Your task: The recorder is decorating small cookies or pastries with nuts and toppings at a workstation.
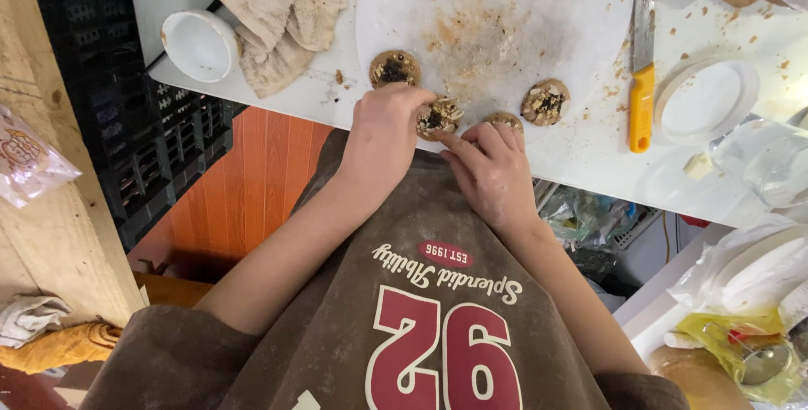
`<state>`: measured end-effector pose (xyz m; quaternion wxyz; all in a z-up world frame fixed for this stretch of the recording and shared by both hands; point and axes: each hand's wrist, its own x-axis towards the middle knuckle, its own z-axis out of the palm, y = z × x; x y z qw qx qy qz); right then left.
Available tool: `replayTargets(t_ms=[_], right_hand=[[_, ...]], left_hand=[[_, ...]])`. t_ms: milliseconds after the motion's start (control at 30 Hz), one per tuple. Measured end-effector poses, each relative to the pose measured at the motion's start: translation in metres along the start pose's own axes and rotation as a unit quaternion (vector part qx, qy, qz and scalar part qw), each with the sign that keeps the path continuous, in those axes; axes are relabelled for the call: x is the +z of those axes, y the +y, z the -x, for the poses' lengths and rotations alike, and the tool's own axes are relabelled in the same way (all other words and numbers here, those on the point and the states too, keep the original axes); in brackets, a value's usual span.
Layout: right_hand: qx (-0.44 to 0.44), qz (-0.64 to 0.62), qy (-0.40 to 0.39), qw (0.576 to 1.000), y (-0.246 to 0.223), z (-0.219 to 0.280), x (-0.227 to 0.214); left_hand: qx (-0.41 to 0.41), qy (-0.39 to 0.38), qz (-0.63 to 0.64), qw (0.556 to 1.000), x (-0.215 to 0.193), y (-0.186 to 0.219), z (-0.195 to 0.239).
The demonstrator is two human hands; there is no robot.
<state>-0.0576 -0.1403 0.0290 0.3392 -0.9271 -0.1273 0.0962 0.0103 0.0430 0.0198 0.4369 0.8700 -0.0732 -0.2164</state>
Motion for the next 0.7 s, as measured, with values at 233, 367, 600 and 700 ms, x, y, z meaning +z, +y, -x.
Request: replayTargets(t_ms=[233, 367, 600, 700], right_hand=[[0.023, -0.012, 0.014, 1.000, 0.001, 0.005, -0.005], [0.049, -0.015, 0.041, 0.998, 0.006, 0.007, -0.009], [0.092, -0.037, 0.066, 0.993, 0.009, 0.016, -0.015], [0.097, -0.042, 0.080, 0.991, 0.010, 0.018, -0.015]], left_hand=[[0.063, 0.020, -0.109, 0.992, 0.000, 0.002, -0.002], [0.111, 0.032, -0.082, 0.990, 0.002, -0.004, 0.003], [0.114, 0.025, -0.052, 0.992, 0.007, -0.009, 0.005], [0.089, 0.006, -0.048, 0.995, 0.005, -0.006, 0.005]])
